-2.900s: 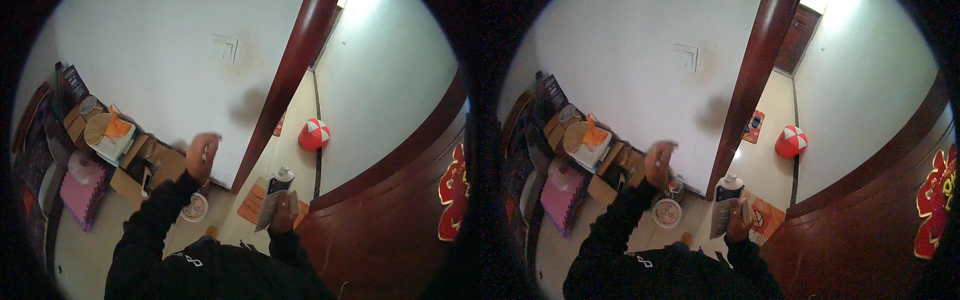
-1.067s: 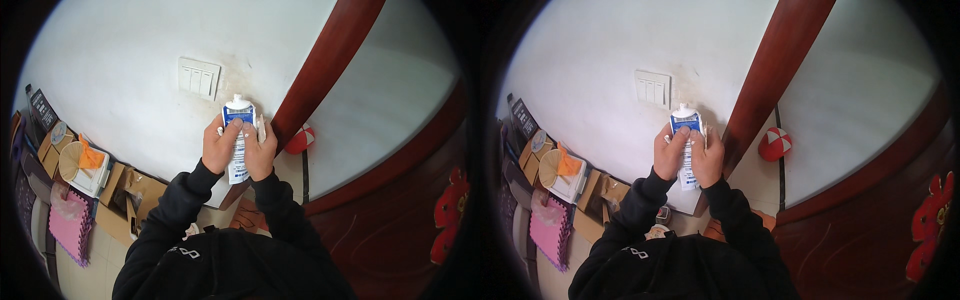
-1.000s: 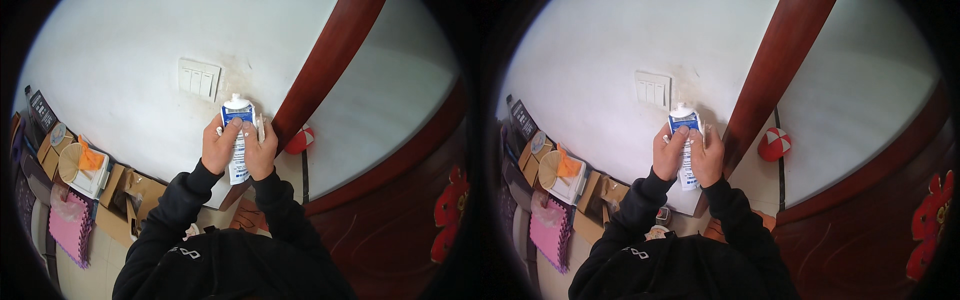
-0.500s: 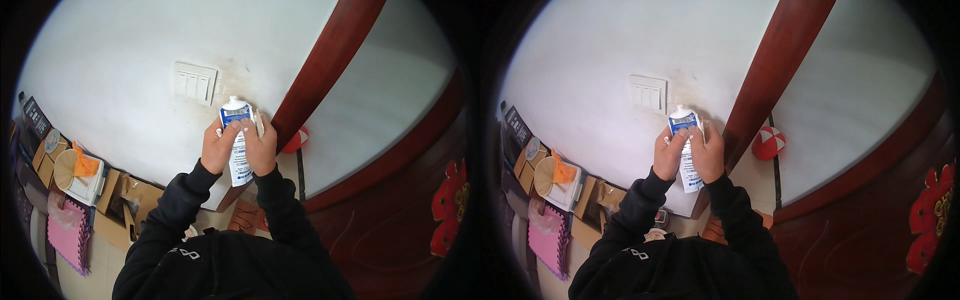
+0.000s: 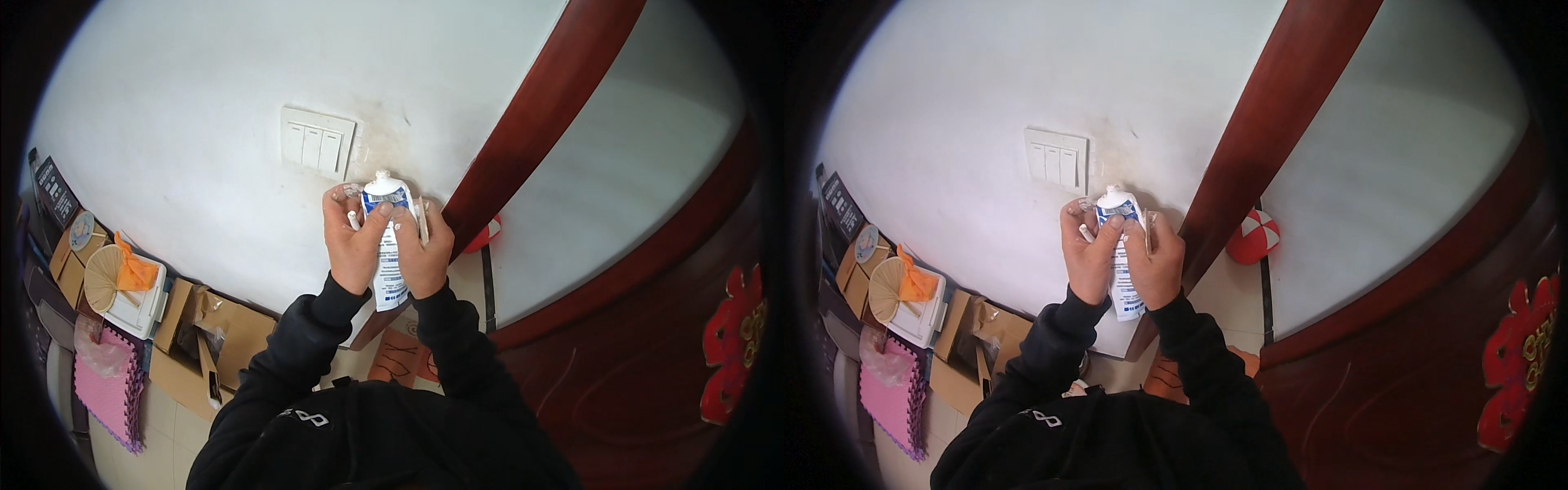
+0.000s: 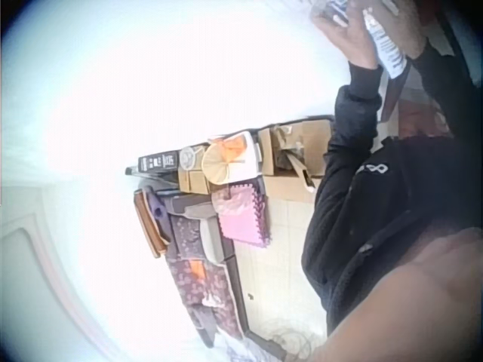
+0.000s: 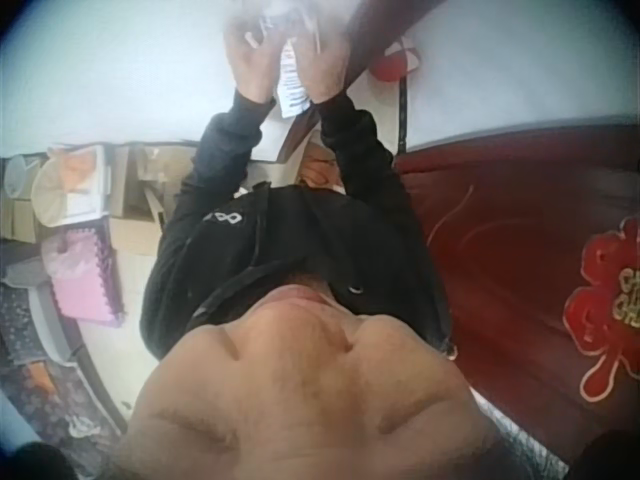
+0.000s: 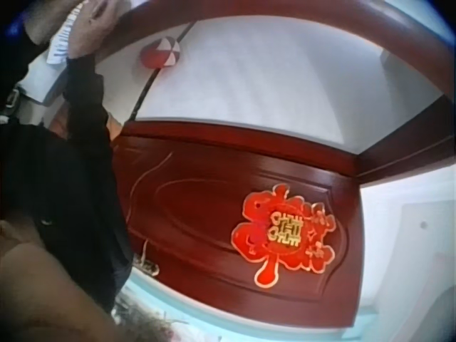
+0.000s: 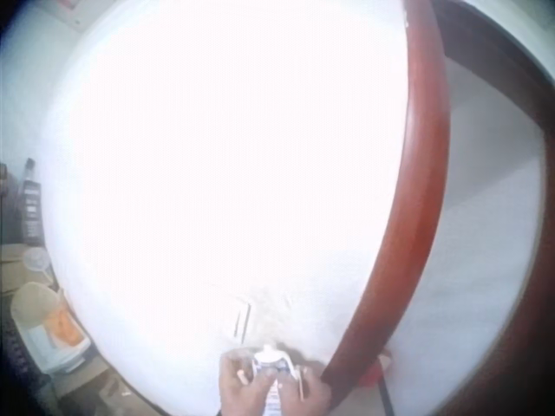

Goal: The person applies a white paste from a tube onto a wall near a light switch using a small spatula. They repeatedly squeeze the tube and spread the paste over a specific area to fill imperfections or holes.

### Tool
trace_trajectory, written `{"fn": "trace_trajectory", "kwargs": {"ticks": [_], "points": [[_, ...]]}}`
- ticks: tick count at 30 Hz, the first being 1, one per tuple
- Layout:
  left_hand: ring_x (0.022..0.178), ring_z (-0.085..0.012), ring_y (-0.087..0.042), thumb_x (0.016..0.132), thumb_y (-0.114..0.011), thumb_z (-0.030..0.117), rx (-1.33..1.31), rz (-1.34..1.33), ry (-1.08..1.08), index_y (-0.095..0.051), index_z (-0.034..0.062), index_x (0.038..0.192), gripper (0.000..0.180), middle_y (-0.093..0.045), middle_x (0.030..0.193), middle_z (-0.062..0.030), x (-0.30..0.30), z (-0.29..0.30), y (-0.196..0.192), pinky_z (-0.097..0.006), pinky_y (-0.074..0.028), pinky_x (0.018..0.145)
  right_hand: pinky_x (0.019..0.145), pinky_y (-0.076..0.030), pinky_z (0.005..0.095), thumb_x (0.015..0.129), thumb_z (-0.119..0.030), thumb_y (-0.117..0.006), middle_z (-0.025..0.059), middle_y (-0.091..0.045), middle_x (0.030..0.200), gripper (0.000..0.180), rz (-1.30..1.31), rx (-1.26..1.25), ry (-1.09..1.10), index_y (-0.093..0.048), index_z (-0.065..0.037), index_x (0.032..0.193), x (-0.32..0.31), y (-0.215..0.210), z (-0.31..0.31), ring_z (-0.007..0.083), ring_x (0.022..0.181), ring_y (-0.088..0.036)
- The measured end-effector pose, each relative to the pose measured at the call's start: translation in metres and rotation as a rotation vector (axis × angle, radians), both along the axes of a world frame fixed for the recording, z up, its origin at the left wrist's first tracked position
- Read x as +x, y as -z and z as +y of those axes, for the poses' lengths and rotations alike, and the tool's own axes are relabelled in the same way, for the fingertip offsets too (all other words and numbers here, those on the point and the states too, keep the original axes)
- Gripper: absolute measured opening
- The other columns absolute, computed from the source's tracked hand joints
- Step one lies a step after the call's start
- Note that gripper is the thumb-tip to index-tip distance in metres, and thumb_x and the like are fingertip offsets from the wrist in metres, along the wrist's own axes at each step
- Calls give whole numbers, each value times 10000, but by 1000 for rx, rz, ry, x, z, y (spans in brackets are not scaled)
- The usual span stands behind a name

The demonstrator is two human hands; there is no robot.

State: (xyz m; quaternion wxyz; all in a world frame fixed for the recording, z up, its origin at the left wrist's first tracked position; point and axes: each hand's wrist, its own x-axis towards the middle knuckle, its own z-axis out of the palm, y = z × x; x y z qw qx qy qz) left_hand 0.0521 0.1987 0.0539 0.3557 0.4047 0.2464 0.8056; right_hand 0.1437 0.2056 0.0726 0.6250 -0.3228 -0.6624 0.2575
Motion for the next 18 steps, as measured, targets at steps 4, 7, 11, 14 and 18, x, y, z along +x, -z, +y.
{"fn": "trace_trajectory", "kwargs": {"ticks": [4,7,11,14,18], "points": [[850,-89,-487,851,-623,36,-9,27,-4,-381,9,1130,370,-527,954,-76,-2,2,1,-218,-434,726,577,-477,312,864,-85,-561,162,-624,716,139,34,68,15,-561,42,919,-6,-1,5,181,619,-613],[854,-91,-492,851,-621,31,-30,60,-37,-383,11,1132,368,-532,957,-81,-2,3,6,-218,-433,726,574,-478,320,863,-82,-563,171,-615,710,135,-28,83,15,-564,39,925,-1,1,4,209,603,-612],[810,-77,-464,845,-626,27,45,-66,34,-394,15,1130,368,-524,941,-59,2,2,-1,-208,-419,707,584,-453,262,869,-51,-547,68,-610,727,89,-74,113,30,-559,19,924,-1,1,2,101,630,-539],[799,-78,-461,841,-629,21,57,-50,-1,-403,20,1127,364,-517,927,-45,2,7,2,-205,-414,704,564,-446,259,870,-53,-548,64,-606,710,82,-69,121,35,-559,16,911,-3,4,4,95,611,-532],[821,-91,-487,838,-630,13,58,1,-68,-410,25,1125,362,-511,920,-45,-3,13,7,-211,-421,718,562,-440,256,872,-56,-548,59,-600,707,77,-74,111,21,-556,16,897,-4,2,6,87,615,-527]]}}
